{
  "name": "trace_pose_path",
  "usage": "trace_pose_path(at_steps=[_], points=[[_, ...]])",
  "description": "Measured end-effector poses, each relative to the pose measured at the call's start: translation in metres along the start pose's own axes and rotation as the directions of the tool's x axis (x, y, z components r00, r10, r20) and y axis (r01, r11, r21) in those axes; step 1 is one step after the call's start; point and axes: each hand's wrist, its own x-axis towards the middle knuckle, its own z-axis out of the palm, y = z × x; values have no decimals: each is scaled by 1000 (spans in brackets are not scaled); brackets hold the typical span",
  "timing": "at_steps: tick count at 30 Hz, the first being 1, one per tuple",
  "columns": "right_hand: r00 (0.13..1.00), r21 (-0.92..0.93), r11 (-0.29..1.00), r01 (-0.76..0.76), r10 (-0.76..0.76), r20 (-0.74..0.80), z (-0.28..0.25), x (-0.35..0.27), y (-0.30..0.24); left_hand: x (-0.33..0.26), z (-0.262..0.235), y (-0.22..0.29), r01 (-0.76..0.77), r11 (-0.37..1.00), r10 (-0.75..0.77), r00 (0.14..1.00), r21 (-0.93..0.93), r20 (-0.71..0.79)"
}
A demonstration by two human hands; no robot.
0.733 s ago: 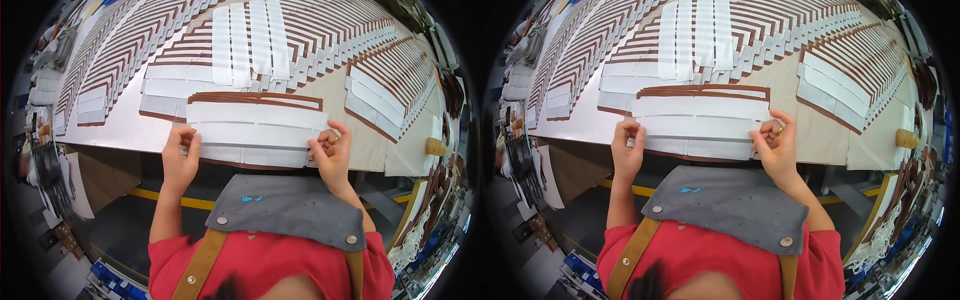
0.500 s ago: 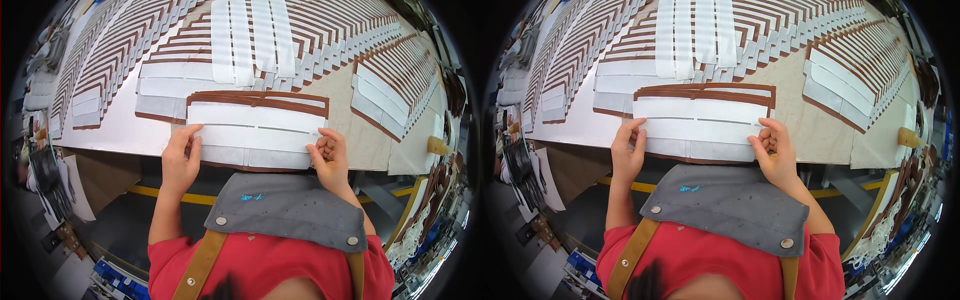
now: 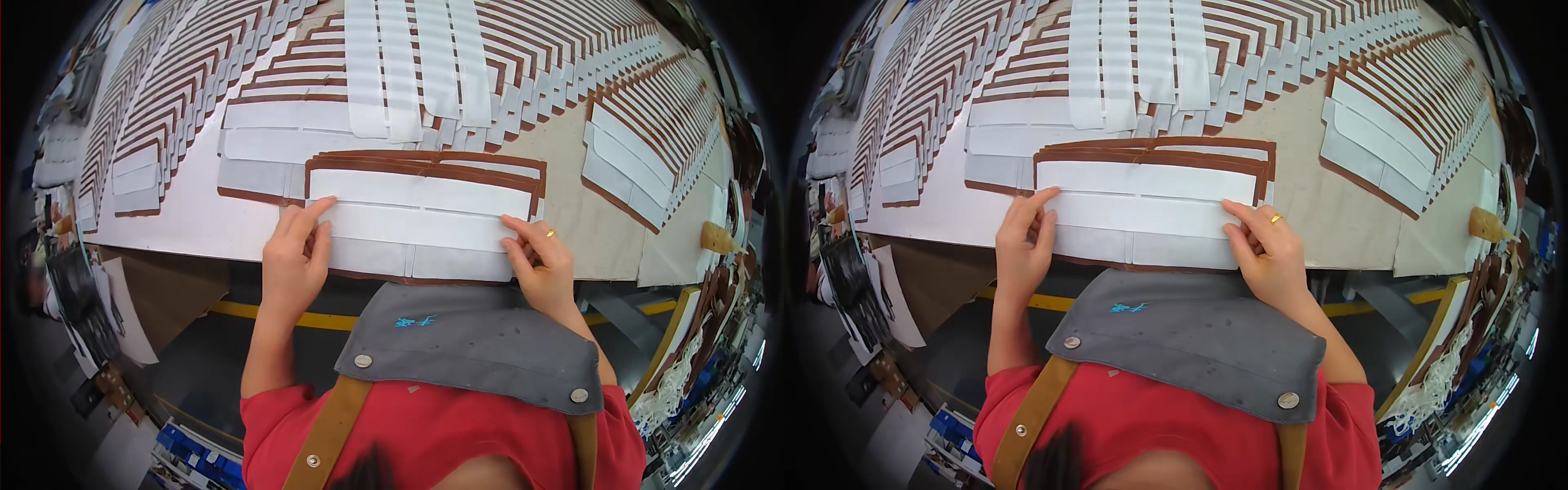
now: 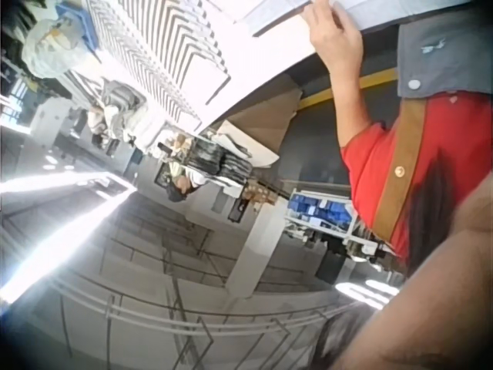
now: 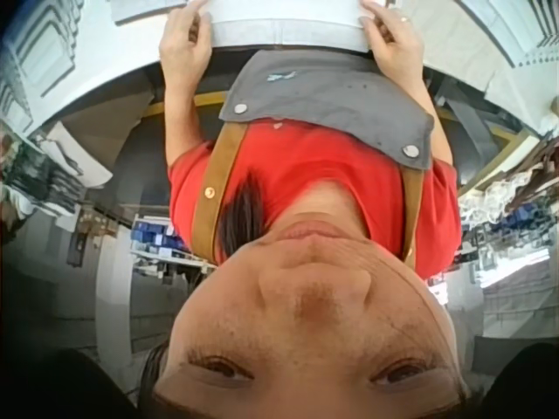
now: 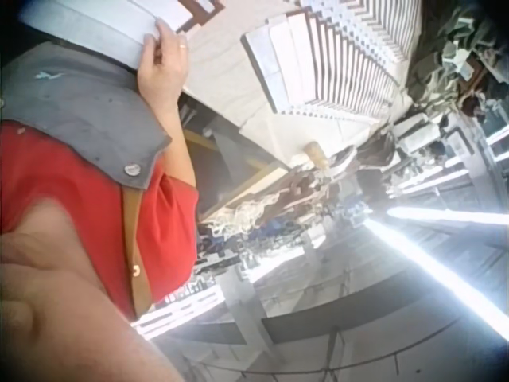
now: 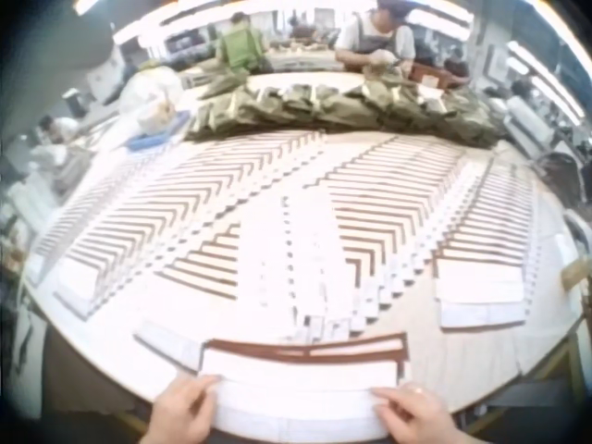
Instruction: The person assembles face masks by applying glue to white filter strips and attaching them to brown mask frames. They work at a table filled with stacks of pre-cut components, repeatedly picking up a frame, applying adhesive, and pressing the filter into place.
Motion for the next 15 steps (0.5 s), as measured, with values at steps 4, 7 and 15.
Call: trace_pose_path(at_steps=[4, 7, 15], points=[[1000, -25, 1000, -13, 13, 2, -1, -1, -3, 0, 0, 0, -8, 999, 8, 1000, 39, 0], [1000, -29, 1000, -13, 13, 0, 0, -1, -3, 1, -1, -1, -9, 1000, 9, 1000, 23, 0], [1000, -24, 999, -27, 27, 2, -2, 0, -6, 3, -1, 6, -39, 986, 35, 999, 162, 30]])
